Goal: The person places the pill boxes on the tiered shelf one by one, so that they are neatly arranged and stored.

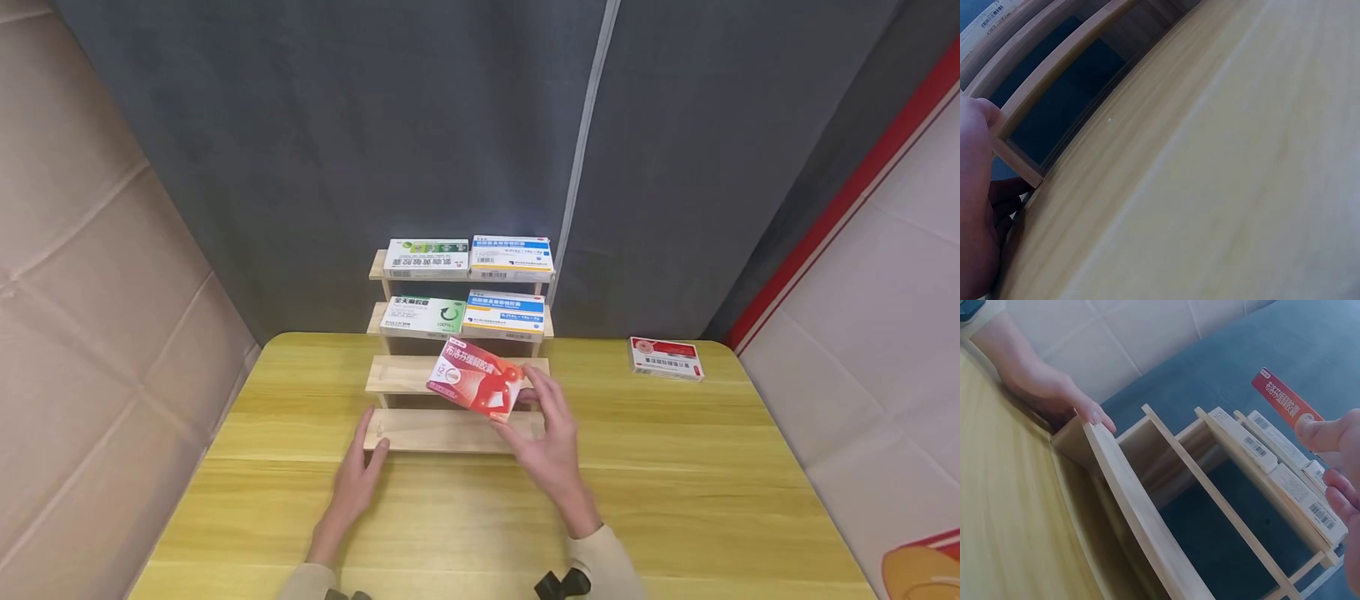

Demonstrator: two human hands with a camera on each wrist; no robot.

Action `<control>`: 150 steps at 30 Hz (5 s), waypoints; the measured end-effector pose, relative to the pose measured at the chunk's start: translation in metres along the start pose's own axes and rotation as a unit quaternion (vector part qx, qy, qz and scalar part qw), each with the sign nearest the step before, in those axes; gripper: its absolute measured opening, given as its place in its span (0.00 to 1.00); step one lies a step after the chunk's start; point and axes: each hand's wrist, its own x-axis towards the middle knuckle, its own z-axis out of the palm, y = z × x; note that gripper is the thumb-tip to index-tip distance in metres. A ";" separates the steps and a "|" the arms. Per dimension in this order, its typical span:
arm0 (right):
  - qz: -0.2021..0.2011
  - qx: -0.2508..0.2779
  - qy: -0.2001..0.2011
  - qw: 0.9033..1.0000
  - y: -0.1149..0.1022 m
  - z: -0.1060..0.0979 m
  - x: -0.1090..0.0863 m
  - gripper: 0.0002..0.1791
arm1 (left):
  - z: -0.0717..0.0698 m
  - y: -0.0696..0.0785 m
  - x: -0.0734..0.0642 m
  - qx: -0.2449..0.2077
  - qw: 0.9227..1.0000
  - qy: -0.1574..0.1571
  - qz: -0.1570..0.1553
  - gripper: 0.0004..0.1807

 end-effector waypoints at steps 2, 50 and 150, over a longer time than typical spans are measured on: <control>0.002 -0.003 -0.003 1.000 0.000 0.003 0.000 0.48 | 0.000 0.000 0.000 0.002 1.000 0.000 -0.003 0.37; 0.164 -0.098 -0.146 0.971 0.022 0.063 0.027 0.45 | -0.001 0.000 0.000 -0.007 1.000 -0.003 -0.008 0.37; 0.180 -0.197 -0.020 0.964 0.051 -0.103 0.025 0.37 | 0.000 0.001 0.000 -0.007 1.000 -0.013 -0.020 0.37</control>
